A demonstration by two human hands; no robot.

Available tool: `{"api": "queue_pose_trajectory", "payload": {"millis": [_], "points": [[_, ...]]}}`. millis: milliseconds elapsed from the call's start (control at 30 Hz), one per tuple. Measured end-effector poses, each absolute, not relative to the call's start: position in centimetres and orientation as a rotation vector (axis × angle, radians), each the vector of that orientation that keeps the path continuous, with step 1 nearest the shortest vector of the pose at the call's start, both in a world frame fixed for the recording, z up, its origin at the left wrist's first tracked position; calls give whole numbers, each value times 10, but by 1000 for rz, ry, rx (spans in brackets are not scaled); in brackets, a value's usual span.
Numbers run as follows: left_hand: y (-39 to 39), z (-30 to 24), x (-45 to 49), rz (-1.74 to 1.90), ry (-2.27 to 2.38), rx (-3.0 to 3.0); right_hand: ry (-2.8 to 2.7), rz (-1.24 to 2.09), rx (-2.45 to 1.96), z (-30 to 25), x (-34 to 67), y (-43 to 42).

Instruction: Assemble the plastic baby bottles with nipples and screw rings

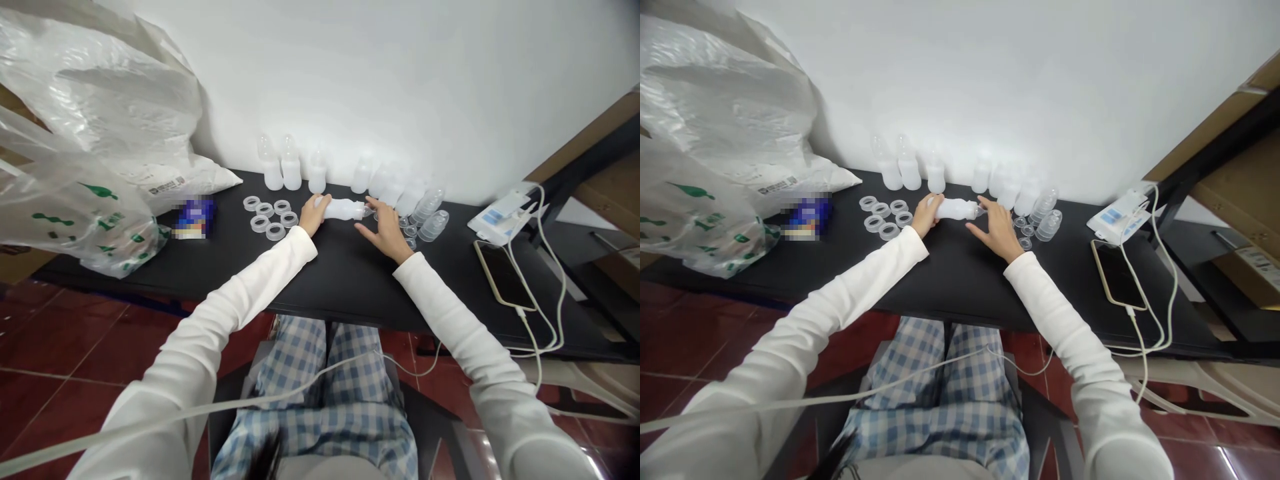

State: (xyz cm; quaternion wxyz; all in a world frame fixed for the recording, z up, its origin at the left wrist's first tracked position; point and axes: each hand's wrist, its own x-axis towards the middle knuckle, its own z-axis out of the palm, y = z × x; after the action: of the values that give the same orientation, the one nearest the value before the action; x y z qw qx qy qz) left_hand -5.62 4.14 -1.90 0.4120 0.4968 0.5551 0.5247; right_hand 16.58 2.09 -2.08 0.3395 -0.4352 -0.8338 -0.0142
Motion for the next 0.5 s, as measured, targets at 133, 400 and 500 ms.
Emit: {"api": "queue_pose_trajectory", "payload": {"millis": [133, 400, 500], "points": [[43, -20, -56, 1315, 1402, 1254, -2249, -79, -1057, -20, 167, 21], [42, -21, -54, 1284, 1381, 1337, -2250, -119, -1311, -20, 169, 25], [42, -22, -54, 1281, 1373, 1356, -2236, -147, -1352, -19, 168, 24]]}}
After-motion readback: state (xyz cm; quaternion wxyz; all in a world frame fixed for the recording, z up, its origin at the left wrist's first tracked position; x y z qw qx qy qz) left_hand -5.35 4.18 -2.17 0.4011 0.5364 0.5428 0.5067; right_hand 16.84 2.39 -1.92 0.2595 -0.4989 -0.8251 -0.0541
